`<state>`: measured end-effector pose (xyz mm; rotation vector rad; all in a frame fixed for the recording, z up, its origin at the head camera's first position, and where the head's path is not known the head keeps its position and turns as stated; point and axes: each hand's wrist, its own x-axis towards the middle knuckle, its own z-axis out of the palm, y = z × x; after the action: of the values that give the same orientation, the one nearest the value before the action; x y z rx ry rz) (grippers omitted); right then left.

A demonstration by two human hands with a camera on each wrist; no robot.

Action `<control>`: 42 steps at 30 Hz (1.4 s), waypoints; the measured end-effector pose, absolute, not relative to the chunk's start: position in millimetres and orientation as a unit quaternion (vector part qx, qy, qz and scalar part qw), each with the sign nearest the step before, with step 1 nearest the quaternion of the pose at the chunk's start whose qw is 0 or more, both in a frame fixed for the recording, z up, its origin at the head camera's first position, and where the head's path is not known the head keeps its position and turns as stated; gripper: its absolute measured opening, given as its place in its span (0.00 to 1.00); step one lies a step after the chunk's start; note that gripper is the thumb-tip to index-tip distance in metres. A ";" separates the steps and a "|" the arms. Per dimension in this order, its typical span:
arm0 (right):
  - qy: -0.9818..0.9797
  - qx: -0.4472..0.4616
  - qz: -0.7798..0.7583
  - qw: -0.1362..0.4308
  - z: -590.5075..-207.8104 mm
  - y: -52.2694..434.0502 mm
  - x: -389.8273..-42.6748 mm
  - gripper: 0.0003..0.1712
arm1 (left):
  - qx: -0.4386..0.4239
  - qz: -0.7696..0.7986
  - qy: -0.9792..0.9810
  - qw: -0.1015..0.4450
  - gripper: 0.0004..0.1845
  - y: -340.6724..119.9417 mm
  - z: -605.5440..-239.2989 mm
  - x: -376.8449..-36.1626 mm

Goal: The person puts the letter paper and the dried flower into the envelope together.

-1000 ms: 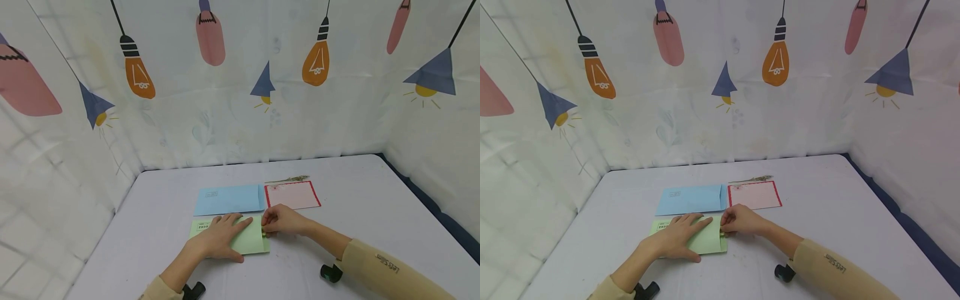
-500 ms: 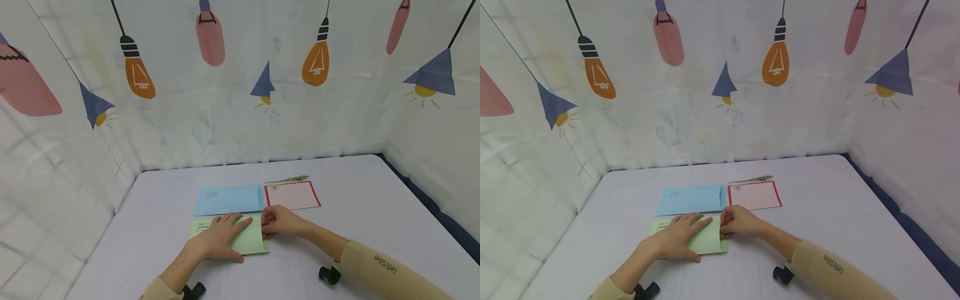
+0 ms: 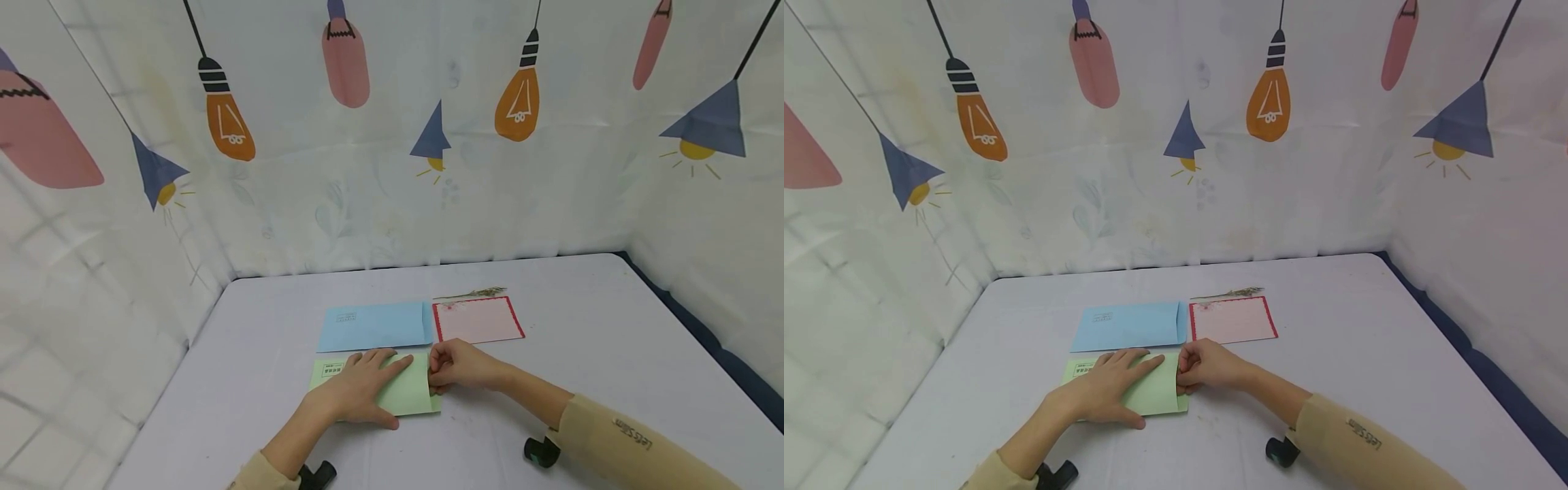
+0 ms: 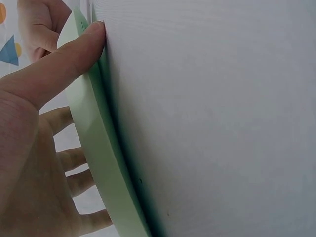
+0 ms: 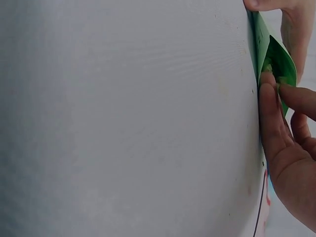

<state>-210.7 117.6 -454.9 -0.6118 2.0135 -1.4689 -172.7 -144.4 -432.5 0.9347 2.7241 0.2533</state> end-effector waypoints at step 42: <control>0.759 -0.230 -0.536 0.290 -455.7 139.0 -211.4 0.06 | 0.318 0.079 0.935 0.136 0.54 -141.9 -429.8 -170.1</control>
<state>-211.4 139.0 -455.7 -0.6147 2.0240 -1.4299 -170.1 -141.9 -429.8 0.9200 2.7072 0.2278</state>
